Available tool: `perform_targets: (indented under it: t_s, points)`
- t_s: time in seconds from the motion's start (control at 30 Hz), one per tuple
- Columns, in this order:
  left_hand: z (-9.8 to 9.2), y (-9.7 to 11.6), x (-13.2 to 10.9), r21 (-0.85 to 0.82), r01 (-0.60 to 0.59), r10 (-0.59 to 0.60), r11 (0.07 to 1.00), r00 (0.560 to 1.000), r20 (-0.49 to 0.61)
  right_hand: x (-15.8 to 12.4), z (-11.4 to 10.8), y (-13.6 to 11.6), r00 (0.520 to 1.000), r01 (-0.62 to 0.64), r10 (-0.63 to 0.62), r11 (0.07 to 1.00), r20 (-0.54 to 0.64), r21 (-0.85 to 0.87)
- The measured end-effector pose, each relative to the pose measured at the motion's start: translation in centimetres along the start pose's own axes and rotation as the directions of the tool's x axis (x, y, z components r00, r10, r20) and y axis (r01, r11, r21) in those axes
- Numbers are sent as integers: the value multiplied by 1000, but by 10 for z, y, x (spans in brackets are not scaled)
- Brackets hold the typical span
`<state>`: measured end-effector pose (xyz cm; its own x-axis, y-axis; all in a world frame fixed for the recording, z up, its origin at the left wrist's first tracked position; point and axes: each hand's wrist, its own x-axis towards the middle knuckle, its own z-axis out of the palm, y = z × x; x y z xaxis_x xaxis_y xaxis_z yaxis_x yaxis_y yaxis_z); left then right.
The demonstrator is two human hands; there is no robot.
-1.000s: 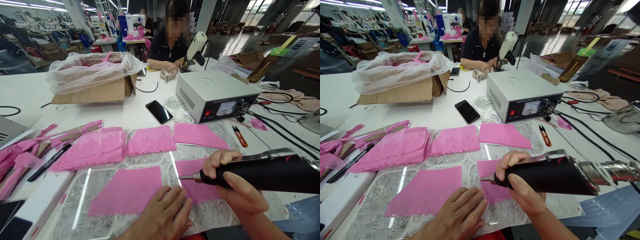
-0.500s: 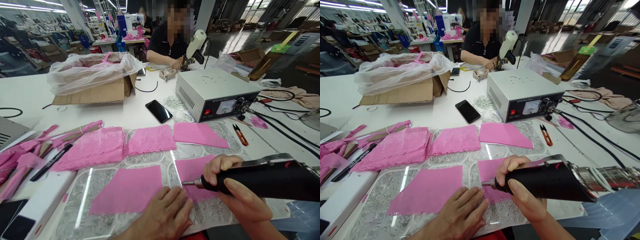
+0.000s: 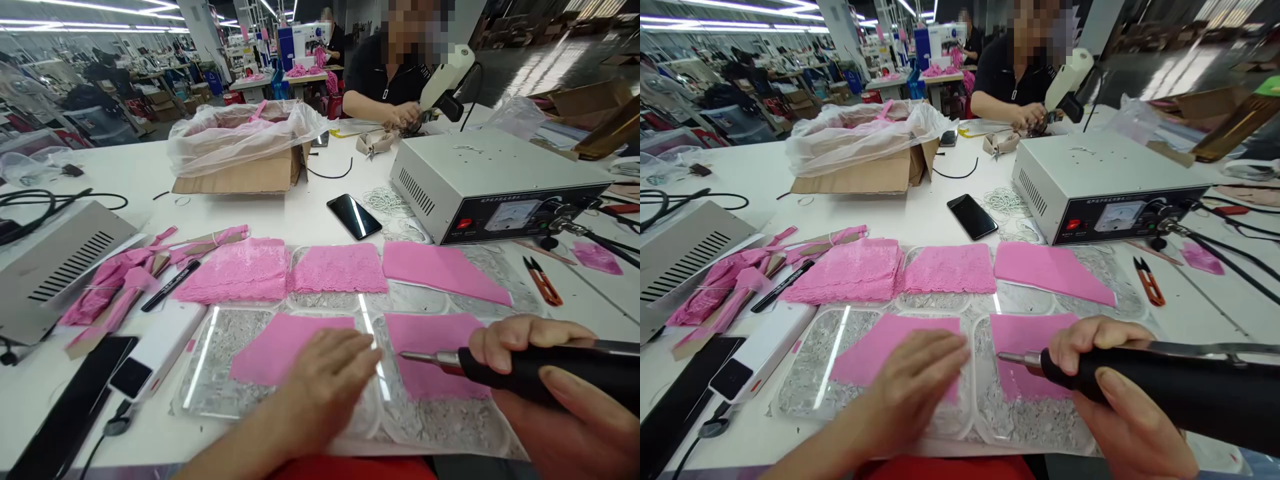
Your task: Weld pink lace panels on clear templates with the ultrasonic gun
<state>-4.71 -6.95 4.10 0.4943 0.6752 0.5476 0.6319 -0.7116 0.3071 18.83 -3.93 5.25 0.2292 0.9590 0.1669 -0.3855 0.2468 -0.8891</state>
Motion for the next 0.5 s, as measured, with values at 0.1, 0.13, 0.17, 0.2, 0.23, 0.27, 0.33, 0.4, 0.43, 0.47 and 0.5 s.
perform_targets:
  t_s: [0.1, 0.13, 0.17, 0.2, 0.23, 0.27, 0.33, 0.4, 0.43, 0.47, 0.5]
  points:
    - [-23, -16, -12, 61, 42, -42, 997, 999, 1, -7, 10, 4, 999, -30, 29, 998, 19, 63]
    - [-27, -20, -18, 80, 35, -38, 996, 999, 25, -9, 14, 6, 999, -33, 30, 997, 42, 75]
    - [-29, -22, -24, 89, 29, -34, 996, 998, 59, -11, 17, 9, 997, -31, 25, 996, 72, 85]
    - [-30, -22, -30, 86, 24, -32, 996, 995, 96, -13, 19, 12, 995, -25, 16, 995, 98, 94]
    - [-30, -21, -36, 76, 22, -32, 997, 991, 130, -14, 22, 15, 992, -18, 6, 995, 123, 102]
    - [-29, -19, -40, 64, 17, -27, 998, 987, 155, -15, 24, 18, 989, -10, -6, 994, 145, 107]
    - [-26, -14, -48, 52, 6, -15, 999, 984, 177, -16, 27, 24, 985, 4, -23, 994, 168, 112]
    - [-25, -9, -54, 49, -2, -6, 999, 987, 160, -16, 31, 29, 986, 20, -38, 994, 165, 109]
    - [-26, -8, -58, 51, 1, -8, 999, 990, 139, -15, 33, 30, 987, 21, -38, 994, 157, 104]
    - [-27, -8, -61, 56, 9, -16, 998, 993, 115, -15, 35, 31, 989, 21, -35, 995, 144, 99]
    - [-28, -9, -65, 65, 24, -30, 998, 996, 89, -14, 37, 31, 991, 26, -38, 995, 128, 92]
